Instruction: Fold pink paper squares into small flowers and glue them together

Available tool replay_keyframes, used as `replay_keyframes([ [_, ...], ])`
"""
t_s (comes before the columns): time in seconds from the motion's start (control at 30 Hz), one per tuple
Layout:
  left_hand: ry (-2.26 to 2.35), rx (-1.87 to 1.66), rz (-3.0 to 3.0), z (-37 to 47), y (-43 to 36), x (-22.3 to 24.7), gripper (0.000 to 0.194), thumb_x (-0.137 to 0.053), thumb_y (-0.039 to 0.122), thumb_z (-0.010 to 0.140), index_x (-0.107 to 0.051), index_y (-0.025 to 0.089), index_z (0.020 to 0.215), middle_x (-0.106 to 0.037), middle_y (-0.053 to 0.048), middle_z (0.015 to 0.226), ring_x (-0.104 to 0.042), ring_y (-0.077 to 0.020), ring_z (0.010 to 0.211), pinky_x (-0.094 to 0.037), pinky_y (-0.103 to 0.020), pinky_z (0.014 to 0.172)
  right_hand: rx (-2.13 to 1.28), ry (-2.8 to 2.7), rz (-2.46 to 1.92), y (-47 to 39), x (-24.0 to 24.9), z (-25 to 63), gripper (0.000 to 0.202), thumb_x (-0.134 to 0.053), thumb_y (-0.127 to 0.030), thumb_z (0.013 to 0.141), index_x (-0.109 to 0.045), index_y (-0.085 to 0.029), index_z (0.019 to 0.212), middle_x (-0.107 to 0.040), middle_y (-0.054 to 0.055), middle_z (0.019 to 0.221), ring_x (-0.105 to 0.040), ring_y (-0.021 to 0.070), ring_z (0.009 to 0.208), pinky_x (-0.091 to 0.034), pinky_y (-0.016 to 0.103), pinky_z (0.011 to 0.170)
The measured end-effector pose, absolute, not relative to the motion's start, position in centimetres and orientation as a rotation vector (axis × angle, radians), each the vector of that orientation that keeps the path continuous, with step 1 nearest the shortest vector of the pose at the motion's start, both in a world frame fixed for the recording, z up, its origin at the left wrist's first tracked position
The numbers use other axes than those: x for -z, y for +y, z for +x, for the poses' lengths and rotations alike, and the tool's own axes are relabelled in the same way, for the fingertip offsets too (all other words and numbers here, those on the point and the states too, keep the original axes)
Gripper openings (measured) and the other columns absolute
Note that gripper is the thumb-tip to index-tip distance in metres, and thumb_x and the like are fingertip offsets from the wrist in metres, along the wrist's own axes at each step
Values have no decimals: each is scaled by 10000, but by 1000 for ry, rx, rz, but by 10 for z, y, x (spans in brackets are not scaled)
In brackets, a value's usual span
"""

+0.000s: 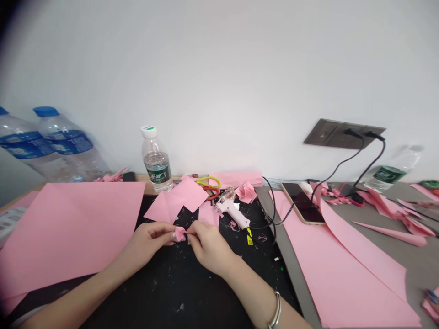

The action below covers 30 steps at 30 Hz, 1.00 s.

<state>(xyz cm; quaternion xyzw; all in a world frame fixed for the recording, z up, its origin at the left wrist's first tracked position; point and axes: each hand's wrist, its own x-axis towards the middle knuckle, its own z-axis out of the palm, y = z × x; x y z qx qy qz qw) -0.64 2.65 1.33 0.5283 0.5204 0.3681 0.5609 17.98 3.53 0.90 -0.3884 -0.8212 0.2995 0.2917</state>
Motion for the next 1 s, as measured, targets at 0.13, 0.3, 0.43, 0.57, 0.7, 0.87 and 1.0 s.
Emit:
replay_keyframes([
  [0.13, 1198, -858, 1310, -6, 26, -13, 157, -618, 262, 746, -737, 179, 805, -729, -36, 826, -653, -198, 818, -532, -285, 746, -768, -2197, -1059, 35, -7, 179, 139, -450, -93, 843, -510, -173, 746, -554, -7, 667, -484, 106, 559, -370, 212, 538],
  [0.3, 1126, -802, 1349, -6, 26, -9, 222, -564, 283, 801, -714, 183, 931, -718, -40, 920, -650, -214, 905, -539, -302, 782, -739, -2198, -1078, 35, -5, 179, 140, -463, -89, 833, -522, -168, 733, -530, -18, 637, -461, 98, 535, -345, 204, 514],
  [0.43, 1051, -746, 1377, -6, 23, -11, 272, -528, 293, 839, -687, 192, 1036, -706, -50, 999, -643, -218, 952, -531, -323, 827, -756, -2134, -1094, 35, -5, 178, 134, -496, -96, 819, -553, -165, 719, -537, -25, 609, -465, 93, 522, -340, 195, 499],
  [0.57, 1002, -703, 1353, -6, 21, -14, 301, -514, 330, 856, -671, 187, 1069, -703, -65, 1032, -650, -220, 948, -532, -335, 825, -828, -2042, -1141, 35, -4, 176, 132, -540, -124, 798, -563, -167, 675, -537, -29, 555, -451, 91, 482, -336, 194, 467],
  [0.7, 1026, -720, 1238, -5, 22, -12, 308, -558, 353, 828, -675, 163, 1040, -722, -78, 979, -677, -228, 902, -536, -348, 811, -868, -1956, -1169, 34, -2, 175, 102, -546, -143, 794, -550, -172, 696, -527, -27, 555, -455, 96, 471, -351, 205, 454],
  [0.87, 1054, -794, 1100, -4, 23, -11, 292, -600, 362, 802, -684, 169, 1005, -730, -73, 958, -689, -219, 868, -538, -339, 804, -693, -1940, -1079, 30, -8, 174, 141, -525, -120, 779, -533, -187, 903, -547, 21, 789, -506, 131, 623, -422, 234, 537],
  [1.0, 1033, -829, 1028, -1, 18, -11, 286, -609, 353, 806, -686, 162, 1004, -723, -73, 972, -681, -203, 855, -535, -345, 814, -600, -2079, -940, 26, -12, 172, 224, -507, -74, 756, -557, -200, 936, -487, 44, 898, -514, 163, 806, -450, 273, 690],
])
